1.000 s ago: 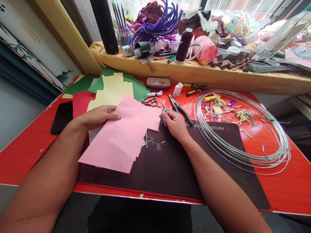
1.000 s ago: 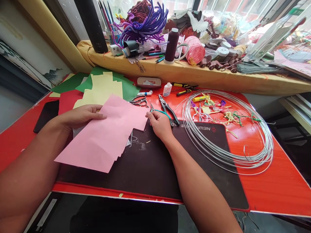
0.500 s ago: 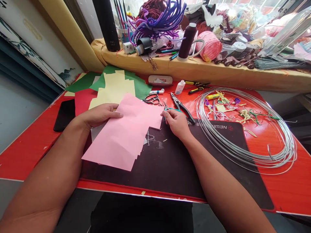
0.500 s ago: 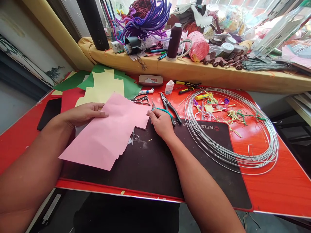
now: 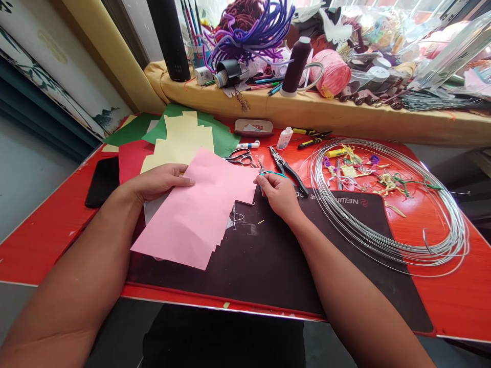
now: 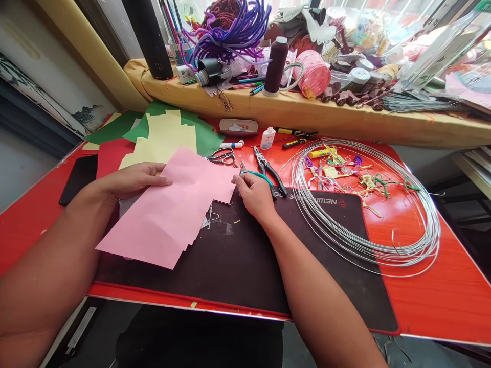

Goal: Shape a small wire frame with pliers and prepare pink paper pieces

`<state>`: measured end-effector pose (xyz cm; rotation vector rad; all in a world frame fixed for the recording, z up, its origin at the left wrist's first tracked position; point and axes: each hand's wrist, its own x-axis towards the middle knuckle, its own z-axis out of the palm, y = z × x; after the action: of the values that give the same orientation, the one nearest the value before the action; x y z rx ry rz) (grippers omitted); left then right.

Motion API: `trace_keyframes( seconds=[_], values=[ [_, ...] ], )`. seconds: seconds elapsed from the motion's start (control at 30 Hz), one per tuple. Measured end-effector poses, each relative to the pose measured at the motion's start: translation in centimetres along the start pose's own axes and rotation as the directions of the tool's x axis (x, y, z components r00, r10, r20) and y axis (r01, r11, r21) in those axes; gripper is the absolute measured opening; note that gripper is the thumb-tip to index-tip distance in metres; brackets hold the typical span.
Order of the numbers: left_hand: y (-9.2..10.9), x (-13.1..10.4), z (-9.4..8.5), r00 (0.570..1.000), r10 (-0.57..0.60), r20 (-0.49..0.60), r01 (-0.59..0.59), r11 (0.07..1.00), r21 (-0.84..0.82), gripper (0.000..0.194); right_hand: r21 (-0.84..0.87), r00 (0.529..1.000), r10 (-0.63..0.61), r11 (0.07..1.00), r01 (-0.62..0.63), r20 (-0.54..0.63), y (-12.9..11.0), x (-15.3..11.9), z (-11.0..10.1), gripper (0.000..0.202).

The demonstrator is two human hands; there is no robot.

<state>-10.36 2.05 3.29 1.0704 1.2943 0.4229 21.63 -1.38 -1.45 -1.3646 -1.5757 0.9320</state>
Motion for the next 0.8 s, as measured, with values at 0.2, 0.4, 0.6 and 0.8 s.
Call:
trace_keyframes(
  seconds=[0.2, 0.4, 0.6, 0.8],
  values=[
    [-0.2, 0.1, -0.4, 0.999, -0.003, 0.041, 0.003, 1.0, -0.015, 0.062, 0.122, 0.998, 0.054, 0.991, -0.051, -0.021, 0.4, 0.1, -0.1, 0.048],
    [-0.2, 0.1, -0.5, 0.998, 0.002, 0.056, 0.0, 1.0, -0.027, 0.063, 0.294, 0.993, 0.107, 0.951, -0.091, -0.039, 0.8, 0.4, -0.2, 0.056],
    [-0.2, 0.1, -0.5, 0.998, 0.009, 0.054, -0.008, 1.0, -0.019, 0.058, 0.293, 0.993, 0.11, 0.951, -0.094, -0.038, 0.7, 0.3, -0.1, 0.053],
    [0.4, -1.3, -1.0, 0.999, 0.026, -0.046, -0.029, 0.998, -0.064, 0.046, 0.3, 0.995, 0.09, 0.951, -0.071, -0.051, 0.8, 0.2, 0.0, 0.049]
  ],
)
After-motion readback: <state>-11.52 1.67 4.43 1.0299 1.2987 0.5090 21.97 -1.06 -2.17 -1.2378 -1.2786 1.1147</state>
